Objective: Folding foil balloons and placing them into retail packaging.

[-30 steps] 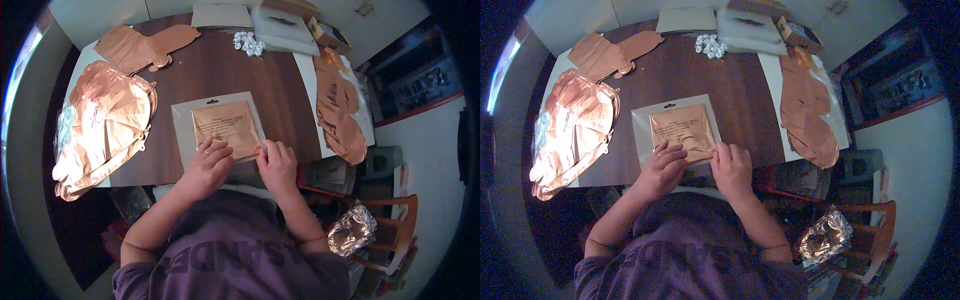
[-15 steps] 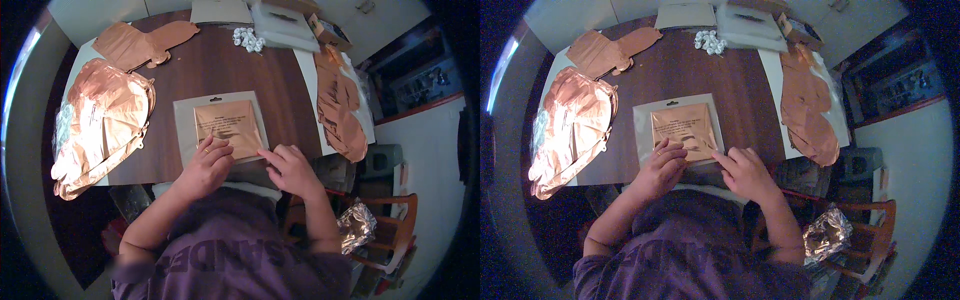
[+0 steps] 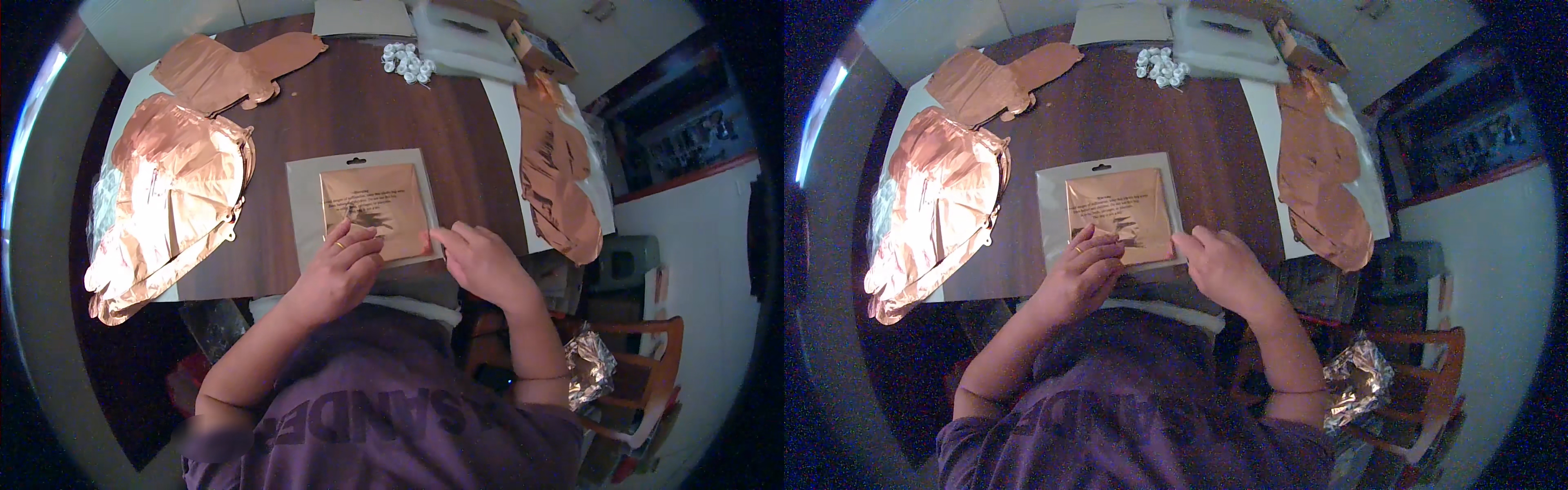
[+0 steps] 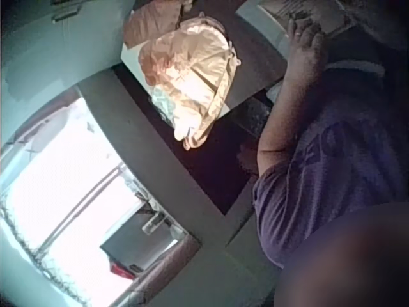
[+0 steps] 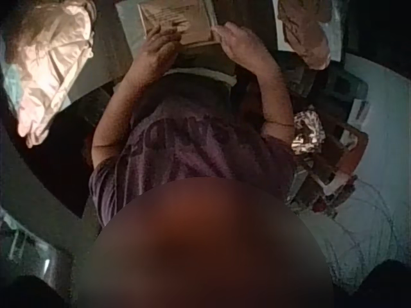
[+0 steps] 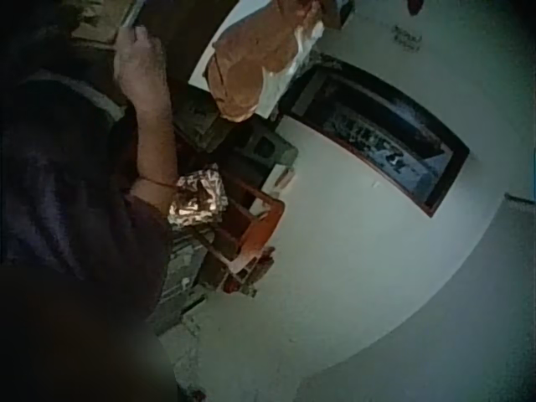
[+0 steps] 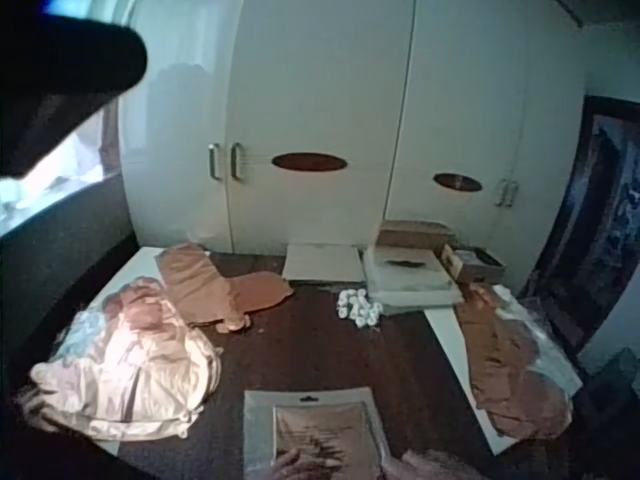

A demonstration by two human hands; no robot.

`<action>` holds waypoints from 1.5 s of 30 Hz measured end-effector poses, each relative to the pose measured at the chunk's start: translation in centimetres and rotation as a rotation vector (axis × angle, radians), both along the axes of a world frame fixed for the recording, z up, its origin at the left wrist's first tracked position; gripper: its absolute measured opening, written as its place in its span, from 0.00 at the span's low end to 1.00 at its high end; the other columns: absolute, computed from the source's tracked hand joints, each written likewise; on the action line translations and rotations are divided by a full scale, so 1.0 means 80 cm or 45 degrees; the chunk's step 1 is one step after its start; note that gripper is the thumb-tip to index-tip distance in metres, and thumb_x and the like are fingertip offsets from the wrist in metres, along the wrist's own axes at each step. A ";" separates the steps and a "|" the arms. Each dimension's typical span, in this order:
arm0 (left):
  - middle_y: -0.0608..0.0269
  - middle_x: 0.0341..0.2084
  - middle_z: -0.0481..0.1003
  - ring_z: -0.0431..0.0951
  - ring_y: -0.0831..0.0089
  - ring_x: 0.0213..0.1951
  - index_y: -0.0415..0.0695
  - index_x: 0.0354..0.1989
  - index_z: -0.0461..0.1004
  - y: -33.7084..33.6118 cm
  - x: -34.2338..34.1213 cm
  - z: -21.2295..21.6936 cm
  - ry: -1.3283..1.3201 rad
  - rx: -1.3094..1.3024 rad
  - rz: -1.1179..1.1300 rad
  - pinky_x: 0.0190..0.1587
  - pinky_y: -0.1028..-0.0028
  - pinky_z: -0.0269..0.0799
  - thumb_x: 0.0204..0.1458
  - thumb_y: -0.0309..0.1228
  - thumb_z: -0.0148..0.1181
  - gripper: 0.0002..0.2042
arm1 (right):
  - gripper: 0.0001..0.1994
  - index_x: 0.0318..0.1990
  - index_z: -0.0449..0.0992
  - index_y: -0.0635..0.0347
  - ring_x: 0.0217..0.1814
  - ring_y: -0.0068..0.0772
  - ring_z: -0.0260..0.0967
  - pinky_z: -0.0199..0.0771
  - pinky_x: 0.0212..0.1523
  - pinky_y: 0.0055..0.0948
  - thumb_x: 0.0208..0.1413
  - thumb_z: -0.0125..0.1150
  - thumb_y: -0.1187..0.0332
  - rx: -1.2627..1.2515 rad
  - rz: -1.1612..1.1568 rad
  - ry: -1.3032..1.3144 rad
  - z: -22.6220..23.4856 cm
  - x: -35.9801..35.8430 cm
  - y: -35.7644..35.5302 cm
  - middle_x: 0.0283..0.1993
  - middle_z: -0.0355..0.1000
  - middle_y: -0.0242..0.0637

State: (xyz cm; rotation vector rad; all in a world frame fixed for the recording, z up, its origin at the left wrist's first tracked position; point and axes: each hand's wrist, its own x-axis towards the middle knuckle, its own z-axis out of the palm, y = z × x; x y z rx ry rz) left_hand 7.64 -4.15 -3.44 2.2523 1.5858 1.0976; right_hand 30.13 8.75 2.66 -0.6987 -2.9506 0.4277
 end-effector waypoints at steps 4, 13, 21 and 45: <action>0.58 0.44 0.75 0.74 0.57 0.54 0.42 0.39 0.75 0.001 -0.001 0.003 0.006 -0.003 -0.030 0.64 0.47 0.59 0.47 0.22 0.64 0.10 | 0.13 0.45 0.72 0.59 0.38 0.48 0.71 0.74 0.40 0.43 0.51 0.61 0.71 -0.090 -0.136 0.172 -0.013 0.006 0.003 0.36 0.68 0.41; 0.58 0.43 0.75 0.74 0.57 0.52 0.43 0.39 0.75 0.019 -0.013 0.007 0.055 0.019 -0.067 0.63 0.49 0.61 0.46 0.23 0.65 0.11 | 0.10 0.39 0.74 0.57 0.34 0.48 0.71 0.73 0.35 0.42 0.49 0.66 0.67 -0.042 -0.273 0.397 -0.033 0.009 -0.004 0.35 0.69 0.40; 0.57 0.47 0.73 0.71 0.54 0.56 0.43 0.43 0.74 0.020 -0.025 0.020 0.240 -0.061 -0.069 0.65 0.47 0.56 0.43 0.26 0.64 0.16 | 0.09 0.35 0.76 0.57 0.39 0.43 0.69 0.68 0.41 0.40 0.47 0.68 0.68 0.053 -0.231 0.454 -0.034 0.016 -0.019 0.35 0.68 0.35; 0.52 0.57 0.68 0.64 0.53 0.63 0.43 0.48 0.75 0.021 0.003 0.022 0.081 -0.255 -0.423 0.69 0.46 0.46 0.47 0.37 0.63 0.20 | 0.06 0.31 0.70 0.58 0.35 0.42 0.67 0.66 0.41 0.38 0.50 0.62 0.71 -0.053 0.070 0.285 -0.021 0.030 -0.043 0.32 0.66 0.37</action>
